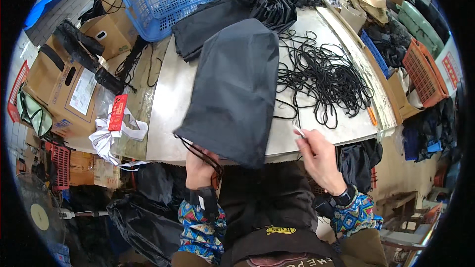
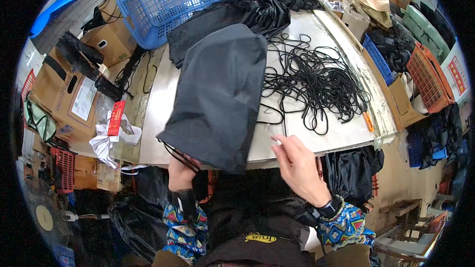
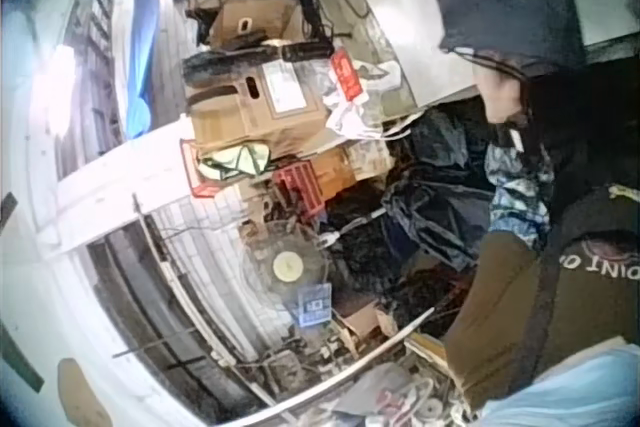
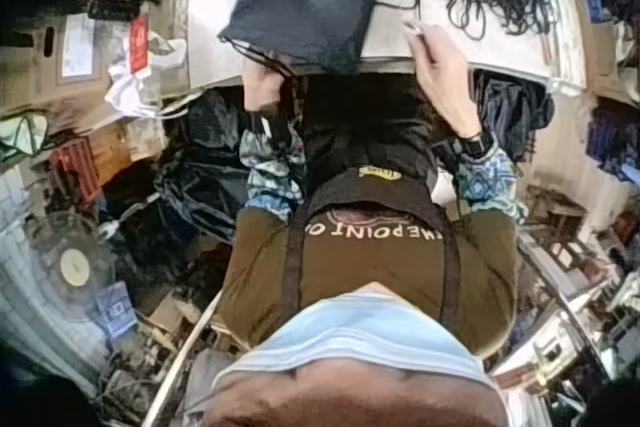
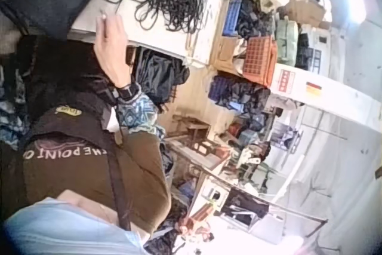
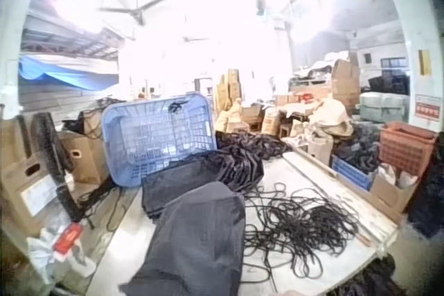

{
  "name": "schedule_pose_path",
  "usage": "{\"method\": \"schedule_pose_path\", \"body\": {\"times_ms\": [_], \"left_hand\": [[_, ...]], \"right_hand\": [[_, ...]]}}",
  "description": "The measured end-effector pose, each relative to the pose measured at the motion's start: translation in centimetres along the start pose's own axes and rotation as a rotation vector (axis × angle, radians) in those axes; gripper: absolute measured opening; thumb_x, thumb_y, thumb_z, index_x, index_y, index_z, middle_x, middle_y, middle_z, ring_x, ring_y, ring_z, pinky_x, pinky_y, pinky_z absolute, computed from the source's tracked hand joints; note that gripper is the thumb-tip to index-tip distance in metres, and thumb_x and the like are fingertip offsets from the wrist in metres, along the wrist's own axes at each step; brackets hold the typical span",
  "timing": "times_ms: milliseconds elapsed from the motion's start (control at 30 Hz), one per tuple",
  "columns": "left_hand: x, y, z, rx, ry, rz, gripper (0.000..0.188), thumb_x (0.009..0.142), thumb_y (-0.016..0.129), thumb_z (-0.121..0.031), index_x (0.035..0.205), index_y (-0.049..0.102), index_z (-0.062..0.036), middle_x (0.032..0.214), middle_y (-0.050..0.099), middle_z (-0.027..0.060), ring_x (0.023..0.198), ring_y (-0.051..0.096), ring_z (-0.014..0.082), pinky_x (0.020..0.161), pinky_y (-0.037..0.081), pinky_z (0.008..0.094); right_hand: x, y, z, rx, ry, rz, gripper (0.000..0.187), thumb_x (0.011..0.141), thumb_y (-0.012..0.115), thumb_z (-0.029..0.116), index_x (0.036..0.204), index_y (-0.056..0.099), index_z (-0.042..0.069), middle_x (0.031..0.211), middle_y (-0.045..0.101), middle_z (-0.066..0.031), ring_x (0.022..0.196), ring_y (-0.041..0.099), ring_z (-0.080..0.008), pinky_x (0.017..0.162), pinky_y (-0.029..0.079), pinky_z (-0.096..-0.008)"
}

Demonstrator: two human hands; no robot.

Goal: The person assembles black drawstring bags by threading elastic cords through the top hems using a metal hook tool. They repeatedly pick up bags, thread the elastic through the casing, and pull it through to form the drawstring closure. The process is repeated for multiple bags on a cluttered workbench.

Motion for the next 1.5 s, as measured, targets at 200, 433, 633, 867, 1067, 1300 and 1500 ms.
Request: {"method": "schedule_pose_path", "body": {"times_ms": [200, 433, 633, 867, 1067, 1300, 1500], "left_hand": [[-1.6, 0.6, -5.1, 0.266, 0.191, -0.046, 0.051, 0.086, 0.036, -0.005, 0.136, 0.039, -0.0025, 0.120, 0.058, 0.0118, 0.071, 0.056, 0.0099, 0.060, 0.051, 0.0287], [-7.0, 10.3, -5.3, 1.384, 0.680, 0.469, 0.097, 0.063, 0.078, -0.009, 0.145, 0.025, -0.0077, 0.152, 0.011, 0.0154, 0.132, 0.031, 0.0347, 0.092, 0.047, 0.0385], [-5.3, 13.4, -5.4, 1.416, 1.058, 0.242, 0.027, 0.080, 0.060, 0.003, 0.108, 0.063, 0.0015, 0.100, 0.062, 0.0174, 0.089, 0.061, 0.0269, 0.074, 0.049, 0.0362], [-1.7, 9.1, -7.5, 1.055, 0.821, -0.006, 0.020, 0.084, 0.054, 0.005, 0.102, 0.063, 0.0034, 0.079, 0.063, 0.0135, 0.064, 0.064, 0.0222, 0.057, 0.048, 0.0323], [-0.2, 9.4, -7.5, 0.991, 0.622, 0.029, 0.022, 0.082, 0.052, 0.006, 0.101, 0.064, 0.0016, 0.076, 0.063, 0.0096, 0.057, 0.059, 0.0111, 0.050, 0.044, 0.0274], [0.5, 18.3, -15.2, 1.447, 1.338, 0.204, 0.016, 0.087, 0.057, -0.007, 0.101, 0.064, -0.0011, 0.088, 0.064, 0.0194, 0.078, 0.064, 0.0320, 0.069, 0.049, 0.0366], [7.9, 15.2, -19.1, 1.645, 1.213, 0.082, 0.023, 0.090, 0.058, -0.020, 0.106, 0.063, -0.0033, 0.091, 0.064, 0.0216, 0.083, 0.064, 0.0373, 0.071, 0.048, 0.0381]], "right_hand": [[-1.7, 5.1, 2.8, -0.129, -0.130, 0.152, 0.055, 0.079, 0.073, 0.030, 0.123, 0.052, 0.003, 0.080, 0.049, -0.0094, 0.061, 0.054, -0.0239, 0.053, 0.045, -0.0328], [-1.9, 7.9, 2.7, -0.448, -0.349, 0.149, 0.042, 0.073, 0.067, 0.012, 0.112, 0.058, -0.001, 0.080, 0.046, -0.0060, 0.073, 0.055, -0.0184, 0.054, 0.047, -0.0287], [-0.1, 4.7, 1.6, -0.527, -0.297, -0.042, 0.035, 0.073, 0.062, 0.004, 0.108, 0.061, 0.007, 0.078, 0.047, -0.0057, 0.070, 0.056, -0.0219, 0.052, 0.046, -0.0330], [3.5, -2.6, -1.8, -0.554, -0.043, -0.239, 0.042, 0.069, 0.055, -0.004, 0.107, 0.062, 0.011, 0.085, 0.054, -0.0086, 0.073, 0.059, -0.0306, 0.058, 0.047, -0.0418], [3.8, -2.4, -6.7, -0.271, 0.186, -0.093, 0.039, 0.073, 0.055, -0.003, 0.109, 0.065, 0.007, 0.073, 0.063, -0.0132, 0.061, 0.062, -0.0213, 0.057, 0.047, -0.0334], [5.5, -1.4, -5.8, 0.275, 0.262, 0.222, 0.027, 0.085, 0.070, 0.018, 0.105, 0.067, 0.000, 0.067, 0.057, 0.0045, 0.060, 0.047, -0.0033, 0.055, 0.039, -0.0202], [5.9, -5.7, -7.9, 0.195, 0.264, 0.086, 0.018, 0.088, 0.066, 0.016, 0.092, 0.069, -0.001, 0.066, 0.059, 0.0031, 0.060, 0.050, -0.0029, 0.055, 0.041, -0.0209]]}}
Point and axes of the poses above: each hand's wrist, its own x-axis towards the middle knuckle, its own y-axis out of the palm, z = x × y, the point moved 10 cm from there along x, towards the middle knuckle
